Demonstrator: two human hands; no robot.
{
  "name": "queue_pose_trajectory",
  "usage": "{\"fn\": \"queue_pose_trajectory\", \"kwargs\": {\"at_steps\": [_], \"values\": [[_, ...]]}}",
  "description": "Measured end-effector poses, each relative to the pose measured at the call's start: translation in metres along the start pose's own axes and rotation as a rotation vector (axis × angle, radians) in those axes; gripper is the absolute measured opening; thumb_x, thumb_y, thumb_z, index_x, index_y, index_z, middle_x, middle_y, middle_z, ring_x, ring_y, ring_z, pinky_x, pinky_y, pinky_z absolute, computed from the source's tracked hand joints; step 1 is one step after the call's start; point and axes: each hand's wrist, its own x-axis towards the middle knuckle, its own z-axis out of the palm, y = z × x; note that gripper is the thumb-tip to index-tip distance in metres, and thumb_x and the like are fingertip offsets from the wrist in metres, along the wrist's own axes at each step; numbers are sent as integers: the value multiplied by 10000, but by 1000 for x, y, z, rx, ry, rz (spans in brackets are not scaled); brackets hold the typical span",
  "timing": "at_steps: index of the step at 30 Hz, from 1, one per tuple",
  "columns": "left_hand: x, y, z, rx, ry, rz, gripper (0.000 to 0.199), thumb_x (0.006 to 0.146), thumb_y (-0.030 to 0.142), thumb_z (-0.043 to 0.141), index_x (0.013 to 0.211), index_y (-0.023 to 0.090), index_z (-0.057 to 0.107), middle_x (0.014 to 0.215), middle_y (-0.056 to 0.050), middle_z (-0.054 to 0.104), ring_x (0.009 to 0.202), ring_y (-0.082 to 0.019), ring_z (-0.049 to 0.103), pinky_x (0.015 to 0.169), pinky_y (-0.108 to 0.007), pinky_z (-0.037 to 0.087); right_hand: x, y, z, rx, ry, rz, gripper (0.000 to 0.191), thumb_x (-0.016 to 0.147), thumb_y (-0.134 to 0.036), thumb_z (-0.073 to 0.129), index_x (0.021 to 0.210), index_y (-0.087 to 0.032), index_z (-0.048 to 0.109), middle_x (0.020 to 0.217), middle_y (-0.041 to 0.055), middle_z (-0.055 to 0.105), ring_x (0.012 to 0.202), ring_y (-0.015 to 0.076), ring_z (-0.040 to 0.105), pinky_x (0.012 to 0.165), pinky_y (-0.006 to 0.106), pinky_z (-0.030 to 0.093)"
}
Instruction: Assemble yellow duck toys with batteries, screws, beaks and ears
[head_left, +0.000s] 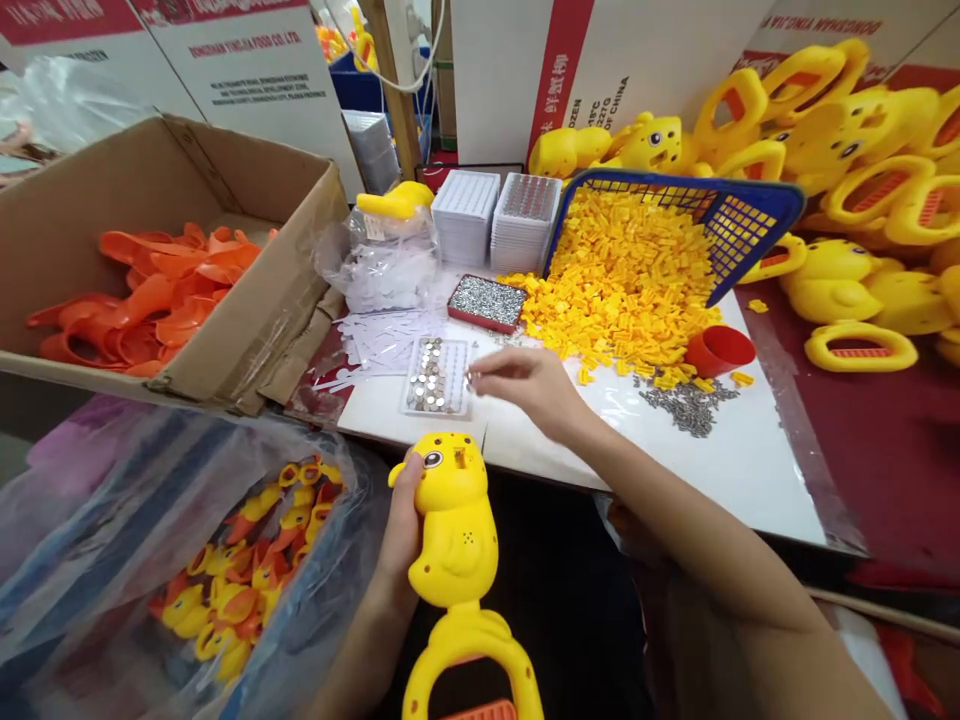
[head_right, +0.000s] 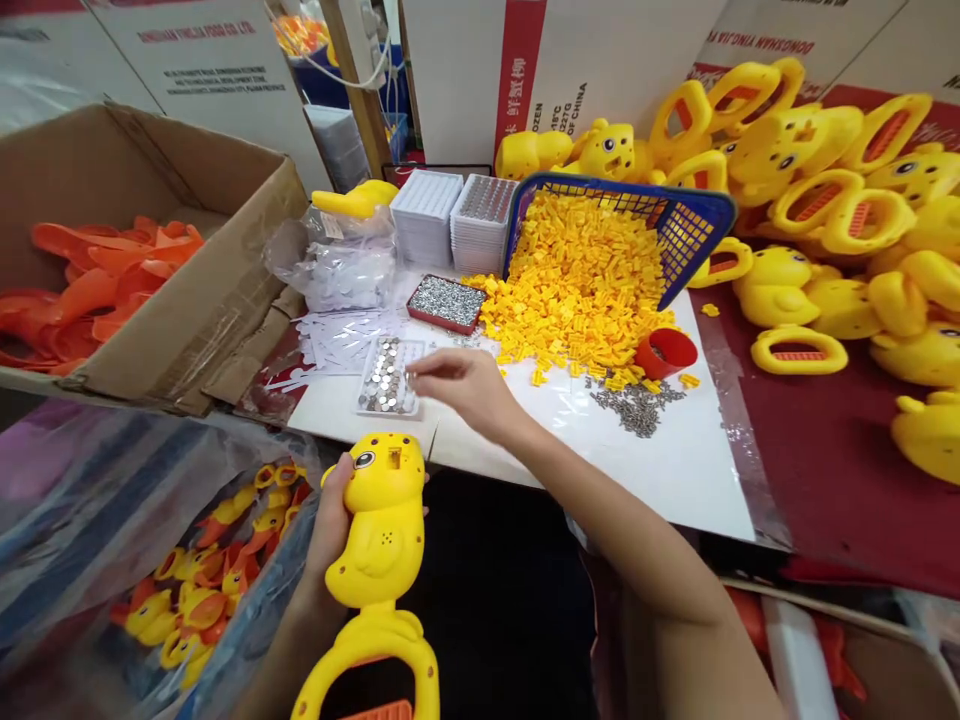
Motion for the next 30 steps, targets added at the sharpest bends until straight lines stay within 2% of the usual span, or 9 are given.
{"fn": "queue_pose_trajectory", "kwargs": {"at_steps": [3, 6, 10, 13, 17, 21, 24, 27, 30], "values": [[-2, 4, 9, 50, 24, -63, 635, 669, 661, 786, 1023, 142, 696, 760, -78, 760, 716, -294, 753, 599, -345, 592, -47, -27, -5, 590, 102, 160, 140, 885, -277, 741, 960, -164, 776, 942, 68, 792, 839, 159, 760, 755, 268, 636], [-4, 1, 16, 47, -39, 17, 639, 671, 551, 850, 1146, 172, 649, 949, -73, 780, 843, -288, 766, 709, -340, 606, -78, -44, -5, 726, 194, 158, 73, 856, -168, 749, 906, -200, 793, 941, 69, 798, 887, 164, 768, 797, 270, 644], [-5, -8, 17, 59, -90, 62, 624, 723, 502, 839, 1209, 182, 612, 1033, -73, 767, 937, -275, 756, 803, -338, 599, -93, -47, -6, 500, 258, -16, 141, 883, -99, 702, 950, -194, 780, 957, 80, 795, 892, 153, 766, 816, 264, 646], [-5, -12, 13, 93, -99, 90, 600, 745, 487, 827, 1218, 182, 619, 1036, -70, 764, 936, -265, 750, 821, -337, 596, -98, -44, -7, 400, 255, -74, 153, 907, -108, 678, 989, -202, 769, 980, 74, 787, 890, 148, 762, 799, 253, 650], [-5, -12, 8, 133, -114, 117, 638, 758, 470, 822, 1296, 223, 584, 1018, -43, 760, 911, -247, 744, 828, -329, 593, -106, -42, -7, 261, 207, -160, 199, 936, -98, 629, 1073, -200, 732, 1042, 91, 769, 943, 158, 739, 811, 275, 644], [-9, -10, 8, 144, -138, 96, 672, 757, 457, 821, 1337, 244, 557, 1015, -33, 749, 897, -241, 742, 836, -332, 590, -109, -41, -13, 44, 124, -348, 271, 942, -31, 545, 1163, -138, 658, 1077, 134, 750, 961, 184, 691, 832, 322, 626], [-10, -10, 8, 151, -143, 80, 661, 778, 466, 803, 1342, 227, 555, 1011, -47, 745, 908, -248, 736, 843, -339, 586, -106, -42, -21, -87, 63, -460, 247, 981, -62, 483, 1168, -116, 635, 1047, 147, 752, 918, 195, 683, 811, 346, 620], [-10, -12, 6, 168, -149, 83, 656, 799, 474, 786, 1360, 233, 545, 1028, -48, 745, 920, -246, 731, 848, -339, 584, -104, -44, -24, -195, 36, -518, 207, 981, -71, 504, 1123, -105, 652, 1006, 149, 755, 874, 205, 701, 804, 356, 623], [-10, -13, 5, 173, -124, 96, 662, 792, 475, 792, 1362, 245, 548, 1037, -39, 748, 907, -237, 733, 849, -332, 583, -107, -44, -21, -220, 54, -535, 207, 956, -52, 542, 1124, -88, 658, 1011, 154, 757, 932, 222, 724, 839, 361, 635]]}}
